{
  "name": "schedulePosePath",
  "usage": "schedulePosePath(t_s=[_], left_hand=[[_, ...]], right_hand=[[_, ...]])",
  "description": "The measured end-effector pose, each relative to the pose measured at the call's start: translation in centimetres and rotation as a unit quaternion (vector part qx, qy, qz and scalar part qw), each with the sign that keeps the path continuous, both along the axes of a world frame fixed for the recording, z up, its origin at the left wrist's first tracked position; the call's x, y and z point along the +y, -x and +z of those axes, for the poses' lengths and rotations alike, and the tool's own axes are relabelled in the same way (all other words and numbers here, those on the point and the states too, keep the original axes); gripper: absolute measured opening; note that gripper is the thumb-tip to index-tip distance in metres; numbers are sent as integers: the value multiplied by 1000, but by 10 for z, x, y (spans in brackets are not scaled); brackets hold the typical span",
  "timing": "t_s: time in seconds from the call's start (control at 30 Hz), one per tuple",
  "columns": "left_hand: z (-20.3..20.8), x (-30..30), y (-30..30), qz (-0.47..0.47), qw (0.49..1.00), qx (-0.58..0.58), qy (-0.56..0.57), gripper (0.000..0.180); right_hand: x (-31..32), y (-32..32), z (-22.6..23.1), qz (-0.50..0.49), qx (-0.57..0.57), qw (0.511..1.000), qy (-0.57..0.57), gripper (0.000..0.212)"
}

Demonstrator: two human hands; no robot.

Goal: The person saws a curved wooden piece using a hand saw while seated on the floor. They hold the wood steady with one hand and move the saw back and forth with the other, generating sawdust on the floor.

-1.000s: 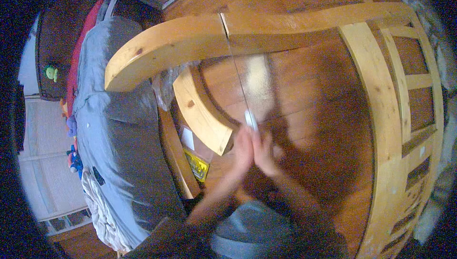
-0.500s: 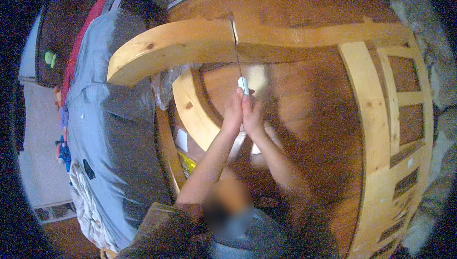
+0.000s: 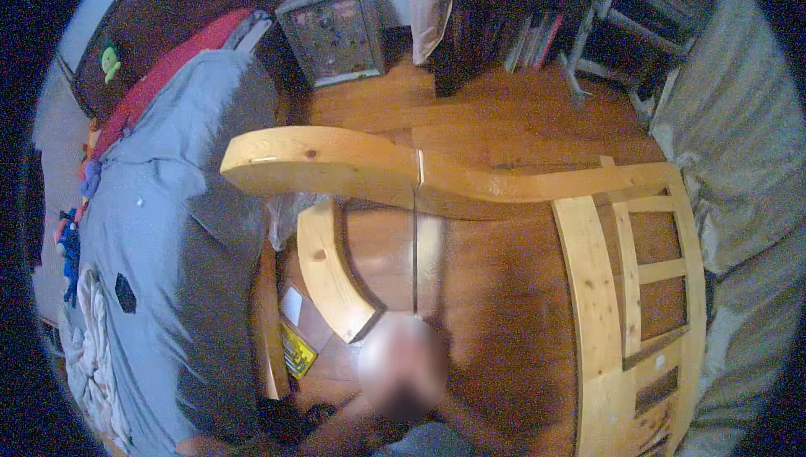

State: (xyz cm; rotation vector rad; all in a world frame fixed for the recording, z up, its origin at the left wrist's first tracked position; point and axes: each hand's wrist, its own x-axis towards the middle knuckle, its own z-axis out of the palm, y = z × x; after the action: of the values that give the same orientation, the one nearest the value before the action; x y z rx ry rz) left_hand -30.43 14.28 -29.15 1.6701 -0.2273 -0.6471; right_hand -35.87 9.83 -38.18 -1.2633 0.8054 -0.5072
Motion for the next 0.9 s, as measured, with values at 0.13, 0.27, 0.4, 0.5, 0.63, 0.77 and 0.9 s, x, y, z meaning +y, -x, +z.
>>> schedulePosePath(t_s=[0.13, 0.27, 0.4, 0.5, 0.63, 0.77, 0.9], left_hand=[[75, -86, -84, 1, 983, -180, -32, 49], [108, -133, -117, -42, 999, 11, -33, 54], [53, -78, -93, -6, 996, -43, -83, 43], [-4, -39, -6, -66, 995, -68, 5, 33], [25, 10, 26, -27, 1000, 14, -5, 33], [20, -27, -14, -90, 993, -70, -28, 36], [55, -102, -135, 30, 998, 61, -3, 53]], right_hand=[[-82, -111, 159, -61, -84, 994, 15, 41], [-125, -129, 159, -43, -94, 994, -36, 32], [-70, -109, 147, -44, -105, 993, 16, 32], [-23, 1, -13, -98, 129, 980, 112, 36], [18, 32, 60, 11, 12, 999, 34, 33], [-11, -5, 22, -91, 33, 993, 63, 33], [-88, -139, 155, -60, -175, 979, -86, 37]])
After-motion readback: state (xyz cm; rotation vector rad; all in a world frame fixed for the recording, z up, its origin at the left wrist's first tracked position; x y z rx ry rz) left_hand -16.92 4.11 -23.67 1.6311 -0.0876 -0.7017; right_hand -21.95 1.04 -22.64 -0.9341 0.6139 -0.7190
